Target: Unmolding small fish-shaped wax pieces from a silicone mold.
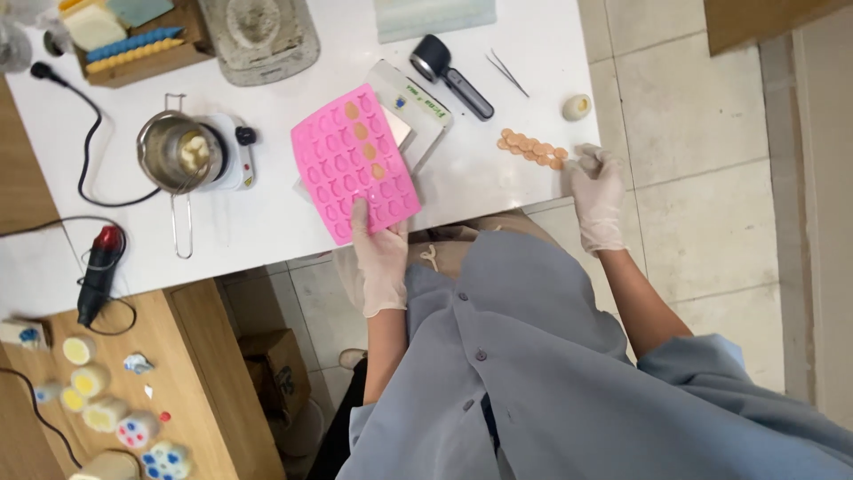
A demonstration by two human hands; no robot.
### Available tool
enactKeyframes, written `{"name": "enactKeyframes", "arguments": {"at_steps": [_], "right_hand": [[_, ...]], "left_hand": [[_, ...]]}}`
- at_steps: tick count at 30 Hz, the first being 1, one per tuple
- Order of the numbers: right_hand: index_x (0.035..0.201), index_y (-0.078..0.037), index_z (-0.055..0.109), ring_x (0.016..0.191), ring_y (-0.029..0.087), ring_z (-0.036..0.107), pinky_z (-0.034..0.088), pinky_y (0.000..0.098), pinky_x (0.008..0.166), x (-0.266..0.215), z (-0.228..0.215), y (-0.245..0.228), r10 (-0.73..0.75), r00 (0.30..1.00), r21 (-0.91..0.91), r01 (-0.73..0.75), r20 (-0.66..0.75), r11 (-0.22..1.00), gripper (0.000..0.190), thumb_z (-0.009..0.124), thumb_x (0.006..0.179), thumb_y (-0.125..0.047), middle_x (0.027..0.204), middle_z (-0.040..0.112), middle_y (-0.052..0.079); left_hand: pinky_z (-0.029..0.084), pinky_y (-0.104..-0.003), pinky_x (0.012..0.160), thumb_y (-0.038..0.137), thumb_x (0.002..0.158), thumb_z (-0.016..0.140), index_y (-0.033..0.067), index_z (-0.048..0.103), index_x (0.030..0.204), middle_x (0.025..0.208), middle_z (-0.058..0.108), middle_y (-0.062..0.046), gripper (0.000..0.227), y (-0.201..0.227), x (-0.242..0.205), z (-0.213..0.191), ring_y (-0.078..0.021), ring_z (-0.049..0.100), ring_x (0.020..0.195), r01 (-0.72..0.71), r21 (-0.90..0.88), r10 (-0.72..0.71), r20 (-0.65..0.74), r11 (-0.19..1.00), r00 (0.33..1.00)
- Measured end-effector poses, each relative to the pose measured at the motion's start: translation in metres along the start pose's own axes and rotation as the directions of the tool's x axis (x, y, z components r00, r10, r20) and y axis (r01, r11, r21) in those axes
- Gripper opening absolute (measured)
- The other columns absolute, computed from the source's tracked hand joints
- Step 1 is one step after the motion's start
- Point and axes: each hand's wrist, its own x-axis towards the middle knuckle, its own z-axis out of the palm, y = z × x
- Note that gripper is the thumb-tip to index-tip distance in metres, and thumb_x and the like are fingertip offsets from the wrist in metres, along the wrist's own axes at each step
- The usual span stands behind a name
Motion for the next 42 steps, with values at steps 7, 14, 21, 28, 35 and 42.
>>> {"name": "enactKeyframes", "arguments": {"at_steps": [7, 14, 21, 28, 35, 42], "right_hand": [[0.123, 0.002, 0.063, 0.094, 0.009, 0.056, 0.051, 0.0238, 0.086, -0.019, 0.041, -0.079, -0.194, 0.978, 0.146, 0.181, 0.079, 0.972, 0.026, 0.068, 0.106, -0.017, 0.114, 0.065, 0.005], [0.128, 0.002, 0.058, 0.095, 0.010, 0.062, 0.052, 0.0245, 0.084, -0.030, 0.141, -0.098, -0.208, 0.857, 0.260, 0.091, 0.471, 0.961, 0.041, 0.067, 0.099, -0.026, 0.111, 0.067, 0.004], [0.119, -0.001, 0.063, 0.089, 0.009, 0.064, 0.053, 0.0234, 0.080, -0.046, 0.197, -0.115, 0.091, 0.712, 0.218, -0.330, 0.697, 0.918, 0.042, 0.068, 0.097, -0.035, 0.101, 0.070, 0.003], [0.107, -0.001, 0.065, 0.080, 0.010, 0.065, 0.054, 0.0263, 0.071, -0.032, 0.200, -0.147, 0.131, 0.743, 0.336, -0.444, 0.657, 0.831, 0.033, 0.067, 0.098, -0.033, 0.094, 0.070, 0.004], [0.109, -0.004, 0.064, 0.077, 0.011, 0.064, 0.054, 0.0287, 0.069, -0.023, 0.180, -0.189, 0.101, 0.703, 0.218, -0.349, 0.704, 0.912, 0.027, 0.059, 0.101, -0.030, 0.092, 0.070, 0.004], [0.100, -0.002, 0.061, 0.076, 0.008, 0.053, 0.050, 0.0260, 0.071, -0.031, 0.182, -0.284, -0.258, 0.852, 0.327, 0.110, 0.455, 0.939, 0.029, 0.058, 0.105, -0.030, 0.082, 0.060, 0.002]], "left_hand": [[0.045, -0.040, 0.111, 0.039, 0.090, 0.071, 0.0120, 0.051, 0.145, 0.142, 0.059, -0.007, 0.065, 0.005, -0.017, -0.010, -0.0234, 0.057, 0.131, -0.006, 0.130, 0.007, -0.007, 0.991, 1.000], [0.045, -0.034, 0.108, 0.032, 0.096, 0.066, 0.0011, 0.048, 0.141, 0.136, 0.060, -0.012, 0.057, 0.045, -0.076, 0.002, -0.0234, 0.059, 0.128, -0.341, 0.689, 0.471, 0.000, 0.639, 0.882], [0.054, -0.047, 0.080, 0.025, 0.093, 0.074, 0.0022, 0.066, 0.110, 0.098, 0.074, -0.013, 0.029, 0.144, -0.282, 0.199, -0.0356, 0.071, 0.091, -0.619, 0.559, 0.016, 0.749, -0.551, 0.662], [0.055, -0.040, 0.078, 0.027, 0.094, 0.072, 0.0064, 0.067, 0.116, 0.098, 0.077, -0.008, 0.031, 0.155, -0.283, 0.212, -0.0283, 0.071, 0.089, -0.613, 0.656, 0.097, 0.714, -0.441, 0.694], [0.057, -0.033, 0.077, 0.031, 0.096, 0.069, 0.0113, 0.069, 0.123, 0.098, 0.079, -0.002, 0.033, 0.154, -0.286, 0.223, -0.0197, 0.071, 0.087, -0.547, 0.785, 0.182, 0.607, -0.292, 0.774], [0.059, -0.025, 0.075, 0.034, 0.097, 0.067, 0.0162, 0.071, 0.129, 0.098, 0.082, 0.005, 0.037, 0.141, -0.287, 0.251, -0.0112, 0.071, 0.085, -0.485, 0.857, 0.195, 0.512, -0.173, 0.836]]}}
